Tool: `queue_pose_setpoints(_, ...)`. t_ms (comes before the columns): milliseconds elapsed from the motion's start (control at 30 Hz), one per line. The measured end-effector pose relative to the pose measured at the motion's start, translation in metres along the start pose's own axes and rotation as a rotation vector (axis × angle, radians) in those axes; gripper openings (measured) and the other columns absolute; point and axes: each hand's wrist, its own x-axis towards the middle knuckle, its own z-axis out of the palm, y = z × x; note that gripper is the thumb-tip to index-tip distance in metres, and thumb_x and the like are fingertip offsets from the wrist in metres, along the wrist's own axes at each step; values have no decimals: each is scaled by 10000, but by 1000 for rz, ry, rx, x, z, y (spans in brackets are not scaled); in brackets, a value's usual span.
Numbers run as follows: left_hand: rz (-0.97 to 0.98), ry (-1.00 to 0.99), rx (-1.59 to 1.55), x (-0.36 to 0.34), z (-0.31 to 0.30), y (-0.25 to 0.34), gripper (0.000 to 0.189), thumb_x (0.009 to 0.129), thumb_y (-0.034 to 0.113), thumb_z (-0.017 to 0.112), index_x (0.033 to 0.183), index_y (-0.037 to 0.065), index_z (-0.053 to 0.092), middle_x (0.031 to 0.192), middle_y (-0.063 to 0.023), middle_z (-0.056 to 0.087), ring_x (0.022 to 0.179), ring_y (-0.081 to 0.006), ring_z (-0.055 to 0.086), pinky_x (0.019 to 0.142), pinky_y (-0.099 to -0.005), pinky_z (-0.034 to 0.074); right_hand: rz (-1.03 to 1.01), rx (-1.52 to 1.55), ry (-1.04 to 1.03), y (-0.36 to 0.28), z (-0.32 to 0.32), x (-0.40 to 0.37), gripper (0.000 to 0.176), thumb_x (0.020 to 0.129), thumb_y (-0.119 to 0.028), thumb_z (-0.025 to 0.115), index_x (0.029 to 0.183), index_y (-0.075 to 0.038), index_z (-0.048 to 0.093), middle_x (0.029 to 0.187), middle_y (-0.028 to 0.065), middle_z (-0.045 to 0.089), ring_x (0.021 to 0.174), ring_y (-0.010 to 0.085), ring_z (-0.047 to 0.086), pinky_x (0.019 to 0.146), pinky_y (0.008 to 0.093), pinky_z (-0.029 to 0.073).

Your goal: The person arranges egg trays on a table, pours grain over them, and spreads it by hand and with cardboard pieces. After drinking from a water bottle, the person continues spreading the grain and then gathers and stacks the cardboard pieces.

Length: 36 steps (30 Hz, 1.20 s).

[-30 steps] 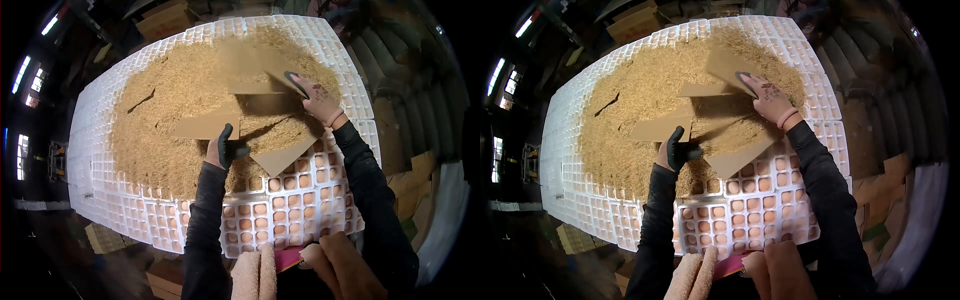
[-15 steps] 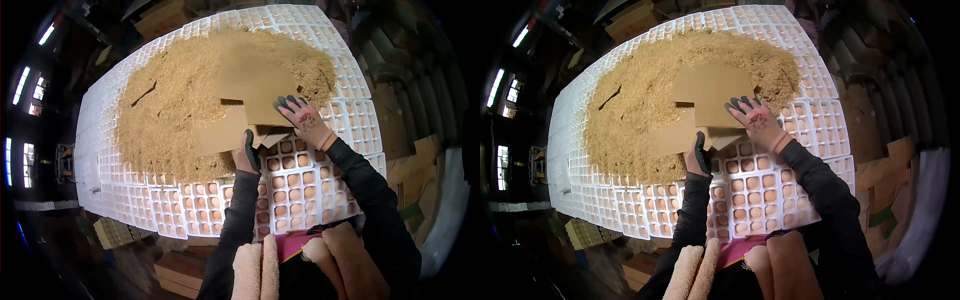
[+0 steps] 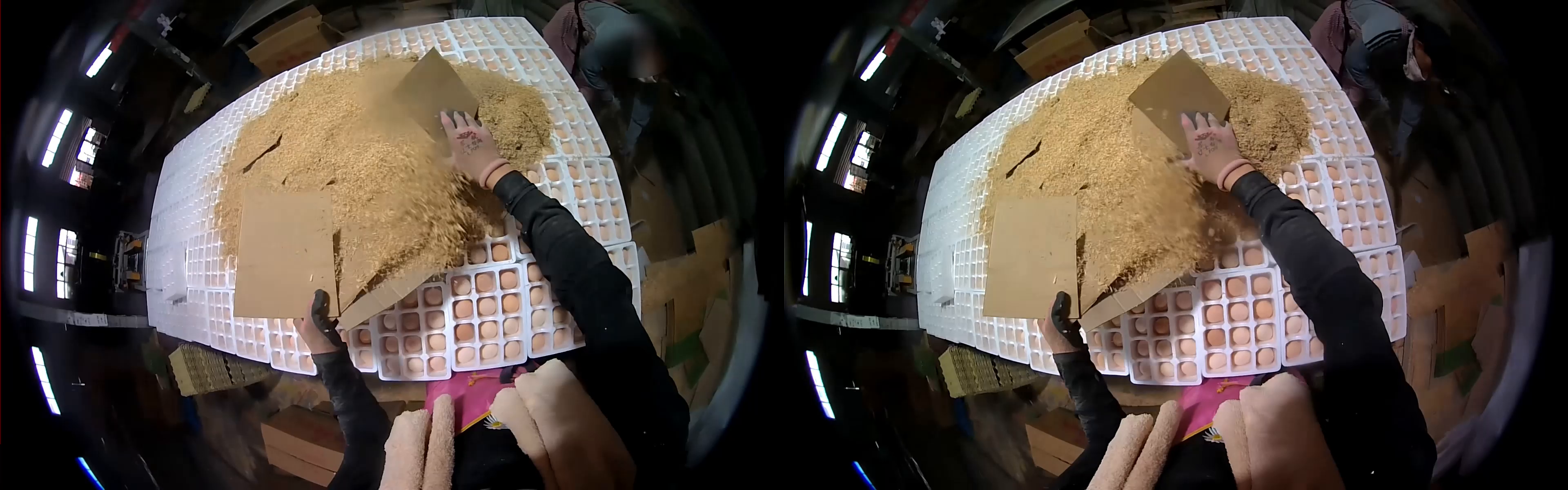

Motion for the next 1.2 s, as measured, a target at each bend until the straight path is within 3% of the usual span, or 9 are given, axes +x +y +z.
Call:
queue_pose_setpoints(233,1,227,244,-42,-99,-50,209,882,81,580,1041,-37,646,976,-125,589,856,-190,627,720,-300,517,-146,-199,-363,-30,4,-2,1142,586,-532,806,1449,-84,208,1419,197,334,1313,401,334,1001,629,310)
queue_pose_setpoints(300,-218,388,-198,-40,-104,-53,183,863,77,615,998,-39,658,946,-132,625,821,-192,629,703,-287,504,-126,-238,-407,-26,6,-1,993,693,-388,761,1455,-82,203,1433,200,320,1295,407,357,985,600,349)
queue_pose_setpoints(467,-159,348,170,-25,-95,11,205,831,119,655,942,-53,654,906,-151,677,782,-248,640,706,-351,483,-184,-126,115,0,22,-1,432,803,-77,563,1230,-42,505,1119,152,624,1019,289,604,827,391,493)
queue_pose_setpoints(700,388,-79,623,-11,36,134,173,756,192,687,814,39,635,766,-122,670,588,-216,630,588,-347,497,-153,259,416,-38,-56,-123,332,848,-59,551,1178,-28,576,1070,239,585,922,395,579,812,387,479)
queue_pose_setpoints(733,396,-132,649,-19,68,143,183,778,215,668,875,64,639,770,-127,671,587,-232,626,567,-351,489,88,443,22,-42,-69,-155,342,837,-32,537,1176,-29,578,1072,230,578,939,373,576,806,382,474)
queue_pose_setpoints(900,638,-238,870,-66,194,155,632,679,183,674,1273,67,491,985,-151,630,772,-289,623,617,-390,505,344,1914,-6,-43,-34,-239,405,956,-248,514,1308,-53,478,1087,35,579,925,168,560,838,319,461)
queue_pose_setpoints(1067,558,-798,50,-96,173,135,956,687,320,735,1421,-21,226,1075,-260,595,1023,-387,581,913,-428,456,822,2068,304,-30,-16,-248,326,979,-233,467,1157,16,577,1031,48,624,919,144,592,852,288,474)
queue_pose_setpoints(1167,635,-821,-189,-40,141,84,673,793,288,700,1340,-5,437,1163,-236,599,1093,-305,596,918,-356,475,911,1782,256,-19,4,-250,342,970,-248,483,1175,16,558,1070,84,613,960,177,582,878,315,471)
queue_pose_setpoints(1200,273,-770,-362,9,122,67,482,837,227,661,1258,21,549,1079,-156,659,973,-215,644,845,-297,500,936,1792,261,-28,0,-251,363,966,-263,494,1193,16,545,1088,99,607,983,189,575,890,322,469)
